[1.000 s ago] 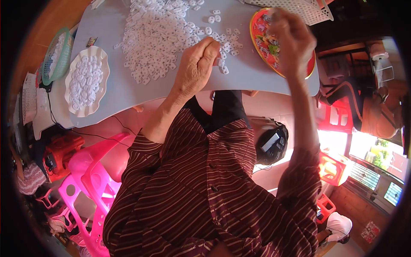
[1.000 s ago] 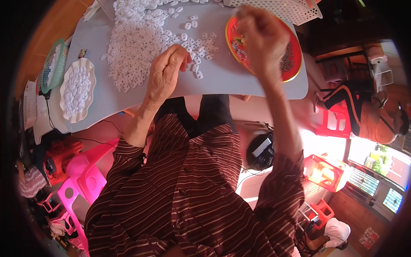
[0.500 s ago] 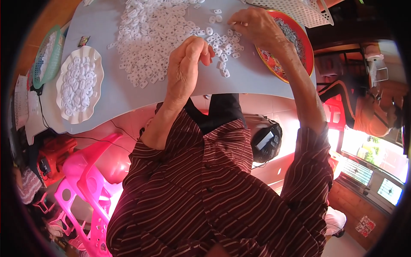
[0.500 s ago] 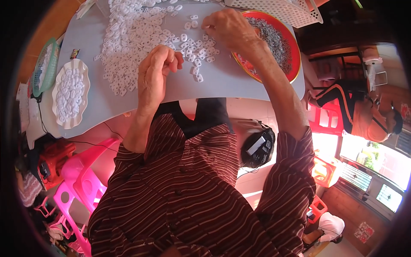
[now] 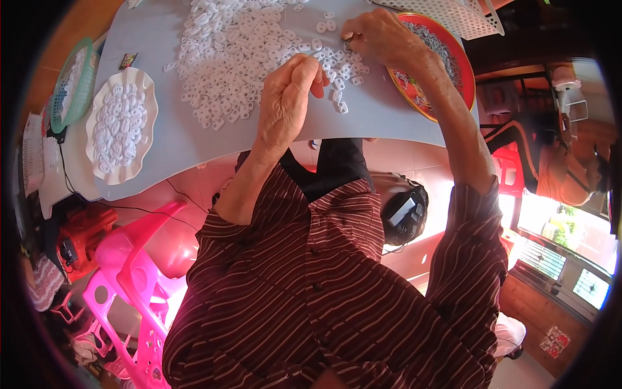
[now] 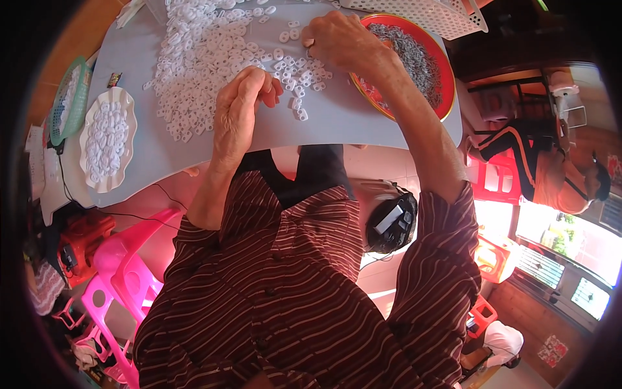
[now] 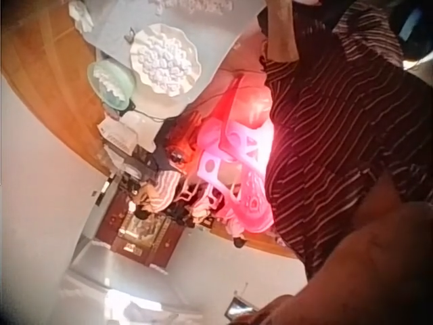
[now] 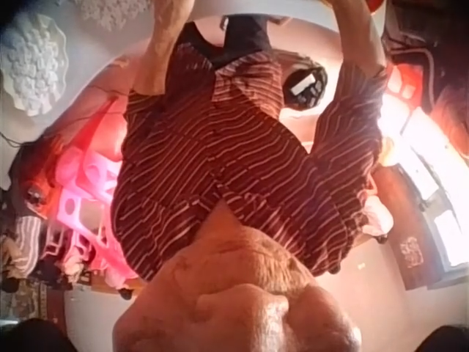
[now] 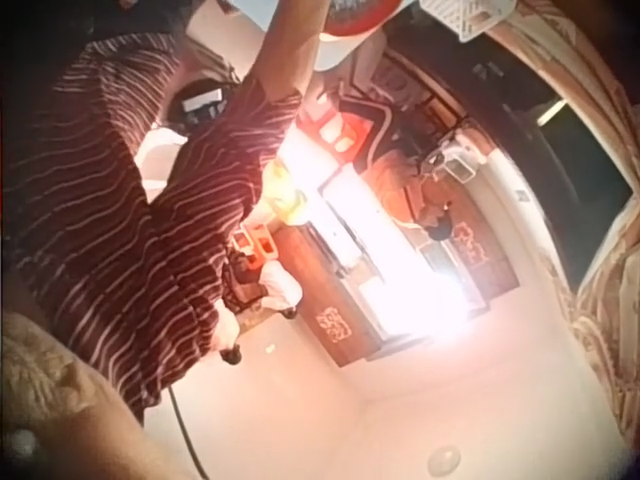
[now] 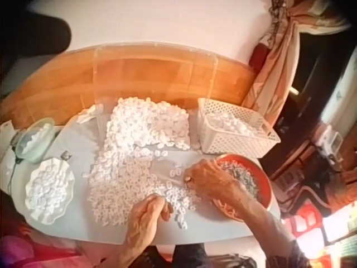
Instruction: The recorder is manually assembling small white plastic components by fitting them together at a table.
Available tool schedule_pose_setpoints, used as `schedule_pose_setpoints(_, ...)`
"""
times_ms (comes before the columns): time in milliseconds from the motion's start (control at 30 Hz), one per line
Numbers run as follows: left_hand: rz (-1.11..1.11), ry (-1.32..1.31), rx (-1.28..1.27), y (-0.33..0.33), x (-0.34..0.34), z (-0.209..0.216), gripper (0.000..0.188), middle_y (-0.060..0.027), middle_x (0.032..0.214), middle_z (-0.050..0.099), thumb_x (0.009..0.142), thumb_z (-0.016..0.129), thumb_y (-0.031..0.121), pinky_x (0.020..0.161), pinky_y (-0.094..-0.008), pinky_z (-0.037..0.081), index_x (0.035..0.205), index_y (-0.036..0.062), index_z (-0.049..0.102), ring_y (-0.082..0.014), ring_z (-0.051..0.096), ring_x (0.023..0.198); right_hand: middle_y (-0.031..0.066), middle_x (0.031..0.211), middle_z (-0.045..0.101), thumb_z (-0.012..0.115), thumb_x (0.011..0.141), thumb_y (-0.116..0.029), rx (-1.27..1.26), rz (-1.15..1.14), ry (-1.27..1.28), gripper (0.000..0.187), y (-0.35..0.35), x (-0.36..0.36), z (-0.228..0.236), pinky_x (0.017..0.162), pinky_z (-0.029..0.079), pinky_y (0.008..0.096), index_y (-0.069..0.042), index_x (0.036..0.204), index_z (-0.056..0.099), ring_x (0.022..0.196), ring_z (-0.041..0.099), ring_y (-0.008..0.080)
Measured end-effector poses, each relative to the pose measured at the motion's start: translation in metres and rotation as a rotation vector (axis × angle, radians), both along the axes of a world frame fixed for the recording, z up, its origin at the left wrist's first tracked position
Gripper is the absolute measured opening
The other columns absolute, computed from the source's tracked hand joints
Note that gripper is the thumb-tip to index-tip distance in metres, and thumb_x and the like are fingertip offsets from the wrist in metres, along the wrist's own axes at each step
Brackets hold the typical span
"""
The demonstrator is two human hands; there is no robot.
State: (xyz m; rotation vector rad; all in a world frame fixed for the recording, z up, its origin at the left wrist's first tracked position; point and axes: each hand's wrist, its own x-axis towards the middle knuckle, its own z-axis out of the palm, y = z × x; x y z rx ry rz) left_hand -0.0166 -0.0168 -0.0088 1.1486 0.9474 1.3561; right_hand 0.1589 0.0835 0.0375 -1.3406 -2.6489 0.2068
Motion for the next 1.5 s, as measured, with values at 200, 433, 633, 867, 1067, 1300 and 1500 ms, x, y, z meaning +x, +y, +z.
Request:
schedule_pose_setpoints(200,-0.013,0.096,0.024,-0.001,0.002,0.008,0.033,-0.0034,0.065,0.049,0.093,0.043,0.026,0.064,-0.0263,0.038,0.071,0.0020,0.048,-0.0117,0.048,0.068,0.0116,0.087,0.065,0.059,0.078,-0.010,0.070,0.010,-0.089,0.013,-0.004,-0.002,-0.002,0.089,0.041,0.0448,-0.007,0.088,0.066,0.096,0.059,0.0276)
schedule_pose_setpoints(433,-0.010,0.162,0.034,-0.002,0.003,0.009,0.035,-0.0056,0.064,0.048,0.093,0.042,0.026,0.070,-0.0284,0.039,0.069,0.0020,0.047,-0.0149,0.051,0.071,0.0084,0.091,0.064,0.056,0.078,-0.008,-0.152,0.011,-0.188,0.015,-0.012,-0.012,0.032,0.091,0.039,0.0469,-0.011,0.088,0.067,0.096,0.059,0.0266)
schedule_pose_setpoints(633,-0.011,0.171,0.037,-0.003,0.004,0.011,0.035,-0.0056,0.065,0.049,0.093,0.042,0.026,0.070,-0.0279,0.039,0.069,0.0017,0.047,-0.0139,0.049,0.069,0.0083,0.086,0.065,0.056,0.076,-0.008,-0.050,-0.033,0.000,0.014,-0.009,-0.003,0.015,0.094,0.036,0.0456,-0.011,0.084,0.067,0.090,0.061,0.0254)
schedule_pose_setpoints(867,-0.010,0.188,0.040,-0.003,0.002,0.008,0.034,-0.0053,0.067,0.050,0.093,0.042,0.025,0.068,-0.0270,0.038,0.070,0.0012,0.048,-0.0123,0.048,0.068,0.0077,0.086,0.065,0.056,0.077,-0.010,-0.090,0.014,-0.144,0.014,-0.015,-0.005,0.030,0.092,0.036,0.0454,-0.013,0.084,0.068,0.094,0.059,0.0235)
schedule_pose_setpoints(1067,-0.022,0.207,0.037,-0.003,0.005,0.008,0.033,-0.0052,0.068,0.053,0.093,0.043,0.025,0.067,-0.0262,0.038,0.071,0.0003,0.050,-0.0109,0.047,0.067,0.0061,0.087,0.064,0.056,0.079,-0.011,-0.102,0.015,-0.208,0.012,-0.017,-0.002,0.033,0.090,0.036,0.0448,-0.012,0.085,0.067,0.096,0.058,0.0222)
schedule_pose_setpoints(1300,-0.020,0.210,0.036,-0.003,0.004,0.009,0.034,-0.0049,0.069,0.053,0.093,0.044,0.025,0.067,-0.0256,0.038,0.071,0.0002,0.051,-0.0104,0.047,0.067,0.0048,0.089,0.062,0.057,0.079,-0.011,-0.008,0.057,-0.221,0.010,-0.014,0.000,0.020,0.090,0.036,0.0452,-0.012,0.085,0.065,0.098,0.056,0.0214)
schedule_pose_setpoints(1500,-0.014,0.230,0.026,-0.003,0.004,0.008,0.034,-0.0046,0.069,0.053,0.093,0.044,0.025,0.067,-0.0258,0.038,0.072,0.0001,0.051,-0.0104,0.047,0.066,0.0030,0.088,0.061,0.059,0.080,-0.013,0.035,0.041,-0.237,0.007,-0.009,0.000,0.004,0.089,0.036,0.0452,-0.012,0.085,0.064,0.100,0.055,0.0213)
